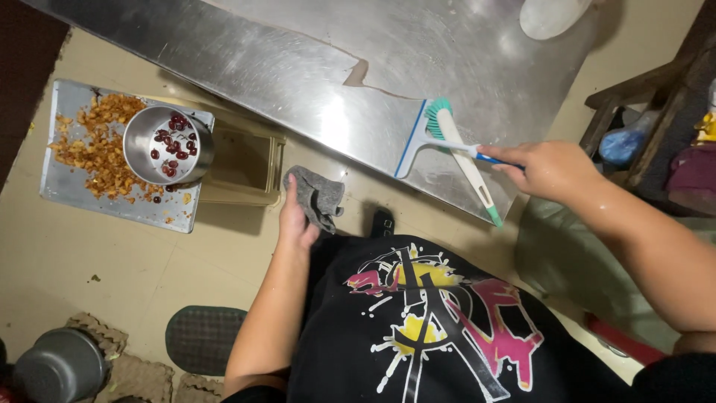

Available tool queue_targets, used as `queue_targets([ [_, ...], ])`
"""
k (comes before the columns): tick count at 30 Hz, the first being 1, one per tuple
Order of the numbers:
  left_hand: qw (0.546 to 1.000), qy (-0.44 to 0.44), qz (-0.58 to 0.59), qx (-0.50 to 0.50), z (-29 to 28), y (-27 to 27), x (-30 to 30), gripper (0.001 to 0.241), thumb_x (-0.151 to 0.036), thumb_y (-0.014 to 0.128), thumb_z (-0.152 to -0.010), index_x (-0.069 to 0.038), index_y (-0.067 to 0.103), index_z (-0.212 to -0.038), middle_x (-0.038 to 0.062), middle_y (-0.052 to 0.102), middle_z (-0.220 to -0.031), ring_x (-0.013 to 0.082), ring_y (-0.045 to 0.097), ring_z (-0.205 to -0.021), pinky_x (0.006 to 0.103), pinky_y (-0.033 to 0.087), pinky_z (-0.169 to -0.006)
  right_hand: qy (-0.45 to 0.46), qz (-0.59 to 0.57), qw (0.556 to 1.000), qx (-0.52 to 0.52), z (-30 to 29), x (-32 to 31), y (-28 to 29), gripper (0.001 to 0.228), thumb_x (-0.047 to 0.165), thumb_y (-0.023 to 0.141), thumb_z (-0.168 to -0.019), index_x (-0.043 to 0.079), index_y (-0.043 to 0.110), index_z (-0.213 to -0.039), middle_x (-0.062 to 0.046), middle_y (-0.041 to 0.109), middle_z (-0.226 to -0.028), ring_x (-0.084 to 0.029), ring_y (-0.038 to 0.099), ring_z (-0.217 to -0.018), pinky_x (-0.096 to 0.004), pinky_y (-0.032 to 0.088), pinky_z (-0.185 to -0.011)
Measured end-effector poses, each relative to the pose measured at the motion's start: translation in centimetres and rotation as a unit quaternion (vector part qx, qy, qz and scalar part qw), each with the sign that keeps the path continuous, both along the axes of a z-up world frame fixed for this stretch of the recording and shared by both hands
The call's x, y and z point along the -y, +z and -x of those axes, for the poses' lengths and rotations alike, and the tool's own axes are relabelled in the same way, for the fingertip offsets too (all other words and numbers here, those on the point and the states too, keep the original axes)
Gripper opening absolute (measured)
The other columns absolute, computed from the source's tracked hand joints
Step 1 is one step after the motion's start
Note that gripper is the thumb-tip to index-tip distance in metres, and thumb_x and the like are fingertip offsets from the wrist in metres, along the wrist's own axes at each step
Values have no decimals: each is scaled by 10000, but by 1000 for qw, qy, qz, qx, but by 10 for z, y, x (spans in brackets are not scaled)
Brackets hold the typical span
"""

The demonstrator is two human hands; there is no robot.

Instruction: Scrubbing and cleaning a stainless steel workbench in a kitchen using soap, a brush, and a squeegee.

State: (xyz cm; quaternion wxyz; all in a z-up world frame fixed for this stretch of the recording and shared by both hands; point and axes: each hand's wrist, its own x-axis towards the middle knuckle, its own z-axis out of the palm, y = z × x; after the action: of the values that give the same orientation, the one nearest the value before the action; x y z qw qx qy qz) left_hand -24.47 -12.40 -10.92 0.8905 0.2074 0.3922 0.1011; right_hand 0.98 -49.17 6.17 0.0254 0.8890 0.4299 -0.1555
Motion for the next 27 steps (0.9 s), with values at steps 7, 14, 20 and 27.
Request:
queue_targets([
  [7,999,6,3,34,1,-7,-1,585,-529,539,-1013,-65,569,-1368,115,657,-1304,292,642,-1178,458,514,-1050,-71,16,996,-44,-11,4,-2,483,425,600,-959,502,575,-1435,-34,734,-863,-251,693,-686,-392,569,-617],
  [14,997,26,-15,73,-17,42,-2,609,-530,472,-1030,-44,561,-1386,139,649,-1335,290,633,-1204,425,504,-1056,-346,-297,678,-577,-28,22,-55,530,304,557,-1041,372,514,-1564,1,479,-657,-58,372,-458,-226,273,-359],
  [20,962,8,-263,74,-56,86,7,564,-469,450,-1067,-4,570,-1365,145,682,-1297,266,659,-1200,379,518,-1046,-353,-322,381,-792,13,10,-71,618,319,527,-1020,389,322,-1599,-22,510,-612,-53,348,-327,-192,245,-278],
  [27,799,-68,-594,62,-130,134,33,386,-293,553,-1069,-1,593,-1317,164,705,-1160,267,677,-1058,371,530,-951,-356,-286,377,-806,52,-12,-77,577,289,454,-1041,334,320,-1600,-23,474,-588,-54,319,-330,-203,246,-280],
])
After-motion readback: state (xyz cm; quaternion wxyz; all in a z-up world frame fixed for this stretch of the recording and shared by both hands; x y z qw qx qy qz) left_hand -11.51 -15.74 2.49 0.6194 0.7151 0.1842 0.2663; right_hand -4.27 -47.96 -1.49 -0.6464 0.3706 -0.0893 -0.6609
